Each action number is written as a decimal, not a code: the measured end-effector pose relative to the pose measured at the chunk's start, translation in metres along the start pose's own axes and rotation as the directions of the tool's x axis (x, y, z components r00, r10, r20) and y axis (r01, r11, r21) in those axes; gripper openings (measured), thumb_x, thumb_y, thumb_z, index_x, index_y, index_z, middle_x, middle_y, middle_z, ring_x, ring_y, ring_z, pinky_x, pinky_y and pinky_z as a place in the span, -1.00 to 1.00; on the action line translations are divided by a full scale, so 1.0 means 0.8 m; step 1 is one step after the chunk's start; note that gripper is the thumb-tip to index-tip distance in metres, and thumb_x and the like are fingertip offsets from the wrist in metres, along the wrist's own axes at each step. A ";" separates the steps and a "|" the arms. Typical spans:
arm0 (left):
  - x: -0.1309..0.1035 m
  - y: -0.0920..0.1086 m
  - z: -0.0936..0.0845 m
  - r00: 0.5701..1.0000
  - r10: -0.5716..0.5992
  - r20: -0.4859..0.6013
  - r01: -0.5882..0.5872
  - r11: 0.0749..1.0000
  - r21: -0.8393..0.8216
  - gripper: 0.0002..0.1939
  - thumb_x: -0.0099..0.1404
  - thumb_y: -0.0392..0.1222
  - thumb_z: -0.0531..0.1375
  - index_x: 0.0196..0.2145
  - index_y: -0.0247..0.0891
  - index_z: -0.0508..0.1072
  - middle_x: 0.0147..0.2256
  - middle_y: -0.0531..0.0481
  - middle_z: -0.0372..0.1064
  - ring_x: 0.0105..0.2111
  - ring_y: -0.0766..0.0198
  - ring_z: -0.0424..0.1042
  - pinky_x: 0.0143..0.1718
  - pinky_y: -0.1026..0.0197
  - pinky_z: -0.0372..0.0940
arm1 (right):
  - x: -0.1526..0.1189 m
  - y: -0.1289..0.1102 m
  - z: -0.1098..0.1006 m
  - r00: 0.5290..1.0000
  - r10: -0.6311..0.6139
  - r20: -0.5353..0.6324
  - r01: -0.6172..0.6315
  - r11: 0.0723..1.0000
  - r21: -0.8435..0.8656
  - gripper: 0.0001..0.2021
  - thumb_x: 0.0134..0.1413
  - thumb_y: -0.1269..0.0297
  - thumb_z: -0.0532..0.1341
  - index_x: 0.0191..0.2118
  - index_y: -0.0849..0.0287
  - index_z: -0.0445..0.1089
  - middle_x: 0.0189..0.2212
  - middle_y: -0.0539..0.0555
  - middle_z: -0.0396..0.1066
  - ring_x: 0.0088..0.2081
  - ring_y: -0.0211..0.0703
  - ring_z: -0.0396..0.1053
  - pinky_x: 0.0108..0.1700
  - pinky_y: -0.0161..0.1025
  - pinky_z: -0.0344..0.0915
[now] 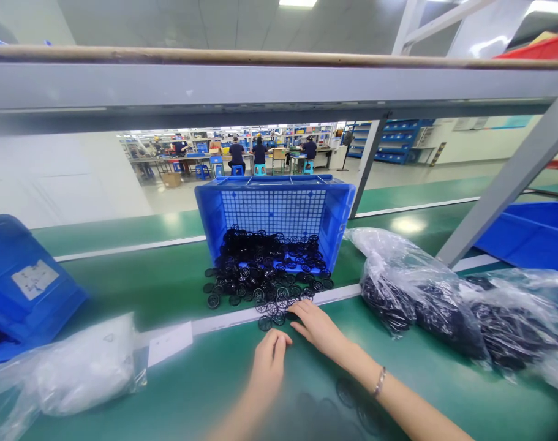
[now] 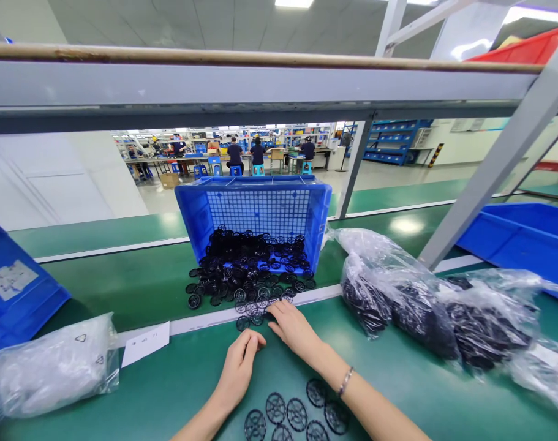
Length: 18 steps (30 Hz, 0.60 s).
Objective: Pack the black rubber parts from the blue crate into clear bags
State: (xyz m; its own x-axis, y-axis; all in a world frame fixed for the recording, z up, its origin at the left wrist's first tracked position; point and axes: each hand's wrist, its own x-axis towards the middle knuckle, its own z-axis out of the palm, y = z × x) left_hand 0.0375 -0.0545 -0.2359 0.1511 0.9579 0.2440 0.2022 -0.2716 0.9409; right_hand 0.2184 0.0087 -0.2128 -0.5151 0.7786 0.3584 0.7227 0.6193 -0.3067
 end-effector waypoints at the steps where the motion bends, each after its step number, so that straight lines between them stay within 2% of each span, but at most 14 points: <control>1: 0.000 0.000 0.000 1.000 0.000 0.001 0.000 1.000 0.002 -0.64 0.47 -0.05 -0.07 -0.34 -0.23 0.41 -0.35 -0.03 0.39 -0.31 0.21 0.37 -0.23 0.22 0.21 | 0.003 0.001 0.004 1.000 -0.011 0.007 0.011 1.000 -0.011 -0.85 0.20 0.45 0.12 -0.15 0.13 0.36 -0.21 0.13 0.42 -0.12 0.02 0.35 -0.02 -0.01 0.32; 4: 0.000 -0.001 0.000 1.000 0.002 0.000 -0.002 1.000 -0.005 -0.64 0.47 -0.06 -0.07 -0.33 -0.23 0.41 -0.35 -0.03 0.39 -0.31 0.21 0.37 -0.23 0.22 0.21 | -0.004 -0.007 0.007 1.000 0.025 -0.013 -0.025 1.000 0.008 -0.85 0.25 0.44 0.05 -0.22 0.16 0.36 -0.27 0.13 0.42 -0.18 0.00 0.37 -0.08 -0.05 0.33; 6: 0.000 -0.001 -0.001 1.000 0.002 -0.004 -0.002 1.000 -0.015 -0.65 0.47 -0.06 -0.07 -0.33 -0.23 0.42 -0.35 -0.03 0.39 -0.31 0.21 0.37 -0.23 0.23 0.21 | -0.019 -0.013 0.001 0.990 0.143 -0.005 -0.140 0.977 0.158 -0.83 0.31 0.36 0.01 -0.14 0.15 0.34 -0.30 0.08 0.42 -0.25 -0.08 0.38 -0.17 -0.16 0.35; 9: 0.000 -0.001 -0.001 1.000 0.004 -0.004 -0.004 1.000 -0.029 -0.64 0.47 -0.07 -0.06 -0.34 -0.23 0.42 -0.34 -0.03 0.40 -0.29 0.21 0.38 -0.21 0.22 0.22 | -0.042 -0.016 -0.013 0.948 0.275 0.159 -0.316 0.866 0.387 -0.83 0.32 0.24 0.04 -0.15 0.10 0.36 -0.38 -0.02 0.41 -0.36 -0.18 0.37 -0.31 -0.29 0.31; 12: 0.001 0.001 -0.001 1.000 0.003 0.004 -0.002 0.999 -0.032 -0.64 0.47 -0.06 -0.06 -0.35 -0.24 0.42 -0.35 -0.04 0.39 -0.29 0.20 0.38 -0.21 0.21 0.22 | -0.060 -0.013 -0.022 0.938 0.285 0.196 -0.337 0.877 0.343 -0.90 0.21 0.23 0.17 -0.28 0.10 0.40 -0.30 -0.01 0.38 -0.33 -0.20 0.35 -0.27 -0.28 0.29; 15: 0.002 0.002 -0.002 1.000 0.001 -0.011 -0.001 1.000 -0.028 -0.63 0.48 -0.05 -0.07 -0.35 -0.23 0.41 -0.36 -0.03 0.38 -0.30 0.20 0.37 -0.22 0.20 0.22 | -0.072 -0.018 -0.027 0.937 0.285 0.203 -0.338 0.887 0.315 -0.92 0.17 0.27 0.18 -0.31 0.09 0.41 -0.32 -0.01 0.36 -0.34 -0.21 0.34 -0.26 -0.28 0.27; 18: 0.003 0.001 -0.006 0.992 0.004 -0.127 -0.006 1.000 -0.020 -0.64 0.48 -0.03 -0.08 -0.30 -0.22 0.40 -0.33 -0.04 0.38 -0.27 0.19 0.36 -0.17 0.17 0.22 | -0.082 -0.031 -0.034 0.925 0.242 0.293 -0.339 0.874 0.348 -0.92 0.17 0.31 0.18 -0.32 0.09 0.41 -0.38 -0.04 0.38 -0.39 -0.22 0.34 -0.32 -0.31 0.26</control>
State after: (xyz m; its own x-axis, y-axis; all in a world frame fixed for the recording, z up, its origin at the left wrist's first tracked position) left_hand 0.0333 -0.0522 -0.2338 0.0281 0.9610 0.2752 0.1814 -0.2757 0.9440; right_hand 0.2467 -0.0605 -0.2043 -0.4367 0.8996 -0.0015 0.6458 0.3123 -0.6967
